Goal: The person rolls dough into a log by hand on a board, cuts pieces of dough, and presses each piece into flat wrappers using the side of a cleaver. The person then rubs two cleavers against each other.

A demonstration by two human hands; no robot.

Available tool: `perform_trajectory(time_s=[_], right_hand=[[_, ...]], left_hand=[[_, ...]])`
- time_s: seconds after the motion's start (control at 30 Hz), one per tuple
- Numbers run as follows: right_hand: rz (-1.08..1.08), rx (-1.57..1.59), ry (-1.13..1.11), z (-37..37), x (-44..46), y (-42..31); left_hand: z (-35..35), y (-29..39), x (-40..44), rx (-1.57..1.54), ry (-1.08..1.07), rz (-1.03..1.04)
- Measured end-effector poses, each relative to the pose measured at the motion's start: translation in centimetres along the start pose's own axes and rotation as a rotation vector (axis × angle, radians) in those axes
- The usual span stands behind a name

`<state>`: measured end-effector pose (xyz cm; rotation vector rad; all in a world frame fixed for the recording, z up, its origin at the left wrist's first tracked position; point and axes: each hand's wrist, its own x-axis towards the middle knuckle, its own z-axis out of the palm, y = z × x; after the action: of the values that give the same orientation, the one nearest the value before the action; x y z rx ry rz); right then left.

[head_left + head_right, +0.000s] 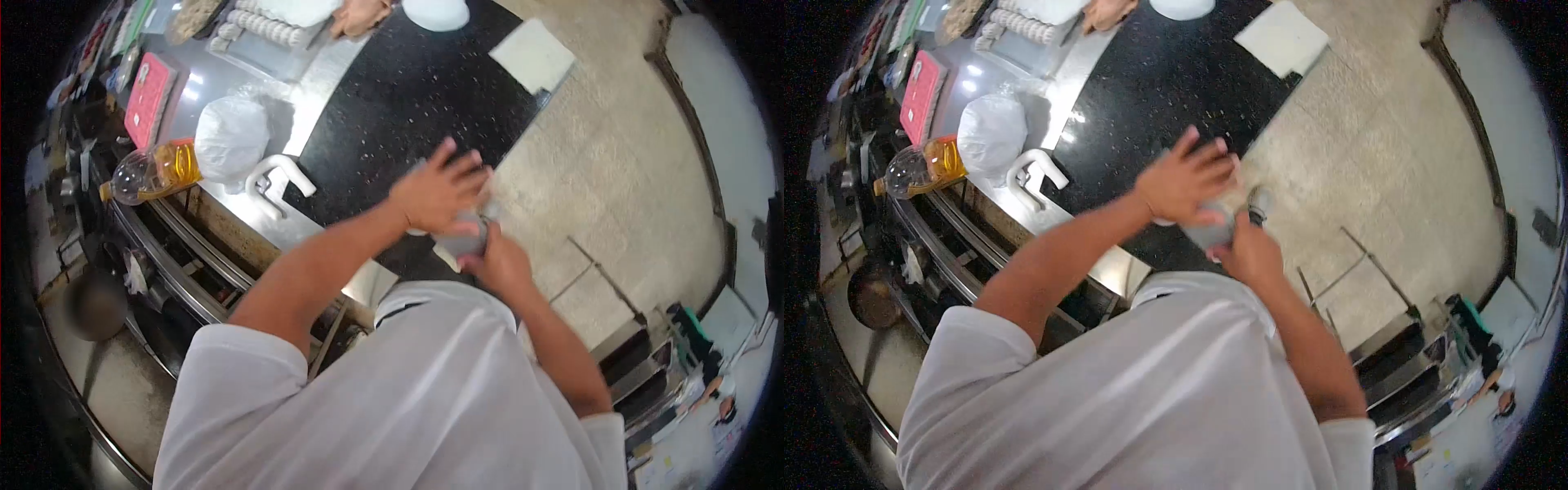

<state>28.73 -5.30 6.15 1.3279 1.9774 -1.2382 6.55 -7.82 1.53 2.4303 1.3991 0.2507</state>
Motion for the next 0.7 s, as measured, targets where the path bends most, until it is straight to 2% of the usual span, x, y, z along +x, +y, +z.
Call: perform_trajectory(time_s=[0.07, 0.1, 0.13, 0.17, 0.27, 0.33, 0.4, 0.47, 0.5, 0.6, 0.7], right_hand=[[-0.104, -0.161, 0.001, -3.8, 2.7, -2.9], [-0.122, -0.17, 0.031, -5.0, 4.3, -3.8], [-0.145, -0.187, 0.072, -5.5, 5.1, -4.5], [-0.16, -0.203, 0.1, -5.3, 4.9, -4.7], [-0.15, -0.1, 0.072, -1.5, 2.0, -2.7], [-0.242, 0.004, 0.056, 3.3, -0.4, 2.4], [-0.249, 0.08, 0.058, 3.4, 0.3, 3.0], [-0.103, 0.038, 0.037, 0.8, -0.4, 1.2], [-0.017, -0.085, 0.036, -0.8, 0.6, -0.6], [-0.145, -0.172, 0.087, -5.7, 4.9, -4.0], [-0.171, -0.184, 0.208, -4.5, 4.6, -4.0]], left_hand=[[-1.3, -3.7, 1.4, 0.12, 0.046, -0.048], [-1.3, -5.4, 1.5, 0.136, 0.145, -0.077], [-1.7, -5.8, 1.4, 0.138, 0.236, -0.11], [-1.7, -6.0, 1.1, 0.14, 0.237, -0.114], [-1.6, -4.3, 0.3, 0.131, 0.226, -0.085], [0.0, 0.1, -2.1, 0.048, 0.01, 0.011], [2.1, 1.9, -0.9, -0.095, 0.009, 0.157], [0.3, 0.4, 0.5, -0.083, 0.014, 0.098], [-0.6, -1.1, 1.2, -0.019, 0.035, 0.051], [-2.5, -7.6, 3.6, 0.16, 0.145, -0.04], [-2.0, -6.3, 2.7, 0.141, 0.186, -0.082]])
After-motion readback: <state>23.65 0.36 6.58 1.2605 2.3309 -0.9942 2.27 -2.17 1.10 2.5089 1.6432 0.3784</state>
